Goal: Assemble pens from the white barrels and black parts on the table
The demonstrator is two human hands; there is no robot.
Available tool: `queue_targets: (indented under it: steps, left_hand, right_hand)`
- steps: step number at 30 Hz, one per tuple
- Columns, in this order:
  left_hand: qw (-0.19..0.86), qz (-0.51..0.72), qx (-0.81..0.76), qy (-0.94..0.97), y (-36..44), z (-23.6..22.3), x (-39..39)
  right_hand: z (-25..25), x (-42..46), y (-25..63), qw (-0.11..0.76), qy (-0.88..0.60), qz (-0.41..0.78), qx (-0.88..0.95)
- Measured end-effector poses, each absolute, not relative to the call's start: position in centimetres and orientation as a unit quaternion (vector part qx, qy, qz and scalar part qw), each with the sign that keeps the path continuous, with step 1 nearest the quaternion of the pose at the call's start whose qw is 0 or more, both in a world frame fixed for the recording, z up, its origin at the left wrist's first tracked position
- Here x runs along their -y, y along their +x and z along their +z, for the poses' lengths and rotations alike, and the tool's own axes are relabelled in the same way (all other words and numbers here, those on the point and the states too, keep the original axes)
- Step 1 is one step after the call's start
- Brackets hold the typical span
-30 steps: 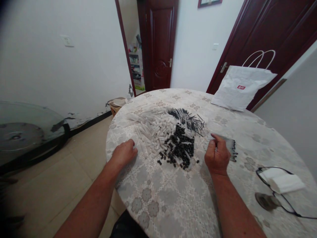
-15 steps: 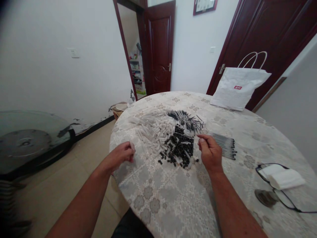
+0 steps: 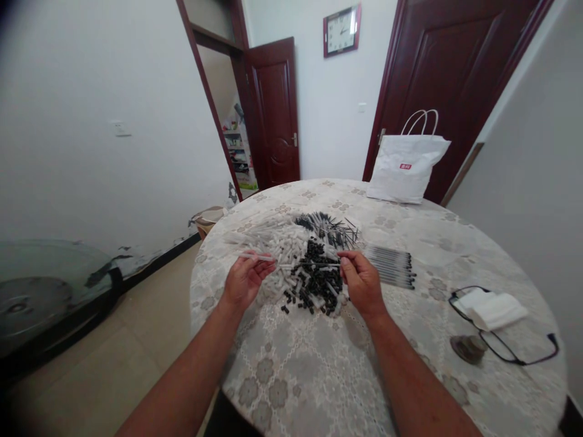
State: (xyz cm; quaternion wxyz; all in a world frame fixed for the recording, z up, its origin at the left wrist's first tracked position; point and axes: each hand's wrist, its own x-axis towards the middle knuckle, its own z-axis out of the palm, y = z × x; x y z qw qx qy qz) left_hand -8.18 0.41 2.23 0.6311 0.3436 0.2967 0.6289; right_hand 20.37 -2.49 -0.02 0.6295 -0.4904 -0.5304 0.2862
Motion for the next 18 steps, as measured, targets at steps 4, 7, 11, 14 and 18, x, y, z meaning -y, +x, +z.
queue_targets:
  steps: [4,7,11,14,18]
  left_hand:
    - [0.654,0.616,-0.271,0.345,-5.8,1.8,-1.0]
    - [0.667,0.602,-0.263,0.352,-5.2,1.2,-1.0]
    - [0.67,0.593,-0.264,0.359,-5.2,0.6,-0.9]
    - [0.673,0.589,-0.265,0.36,-5.3,0.3,-0.8]
    - [0.675,0.586,-0.269,0.359,-5.2,0.0,-0.7]
  right_hand:
    - [-0.1,2.5,19.9,0.622,-0.493,0.287,0.535]
    - [-0.3,2.4,19.8,0.612,-0.505,0.271,0.545]
    - [-0.4,2.3,19.7,0.607,-0.511,0.262,0.55]
    - [-0.4,2.4,19.6,0.603,-0.512,0.257,0.555]
    - [-0.5,2.5,19.6,0.595,-0.516,0.252,0.562]
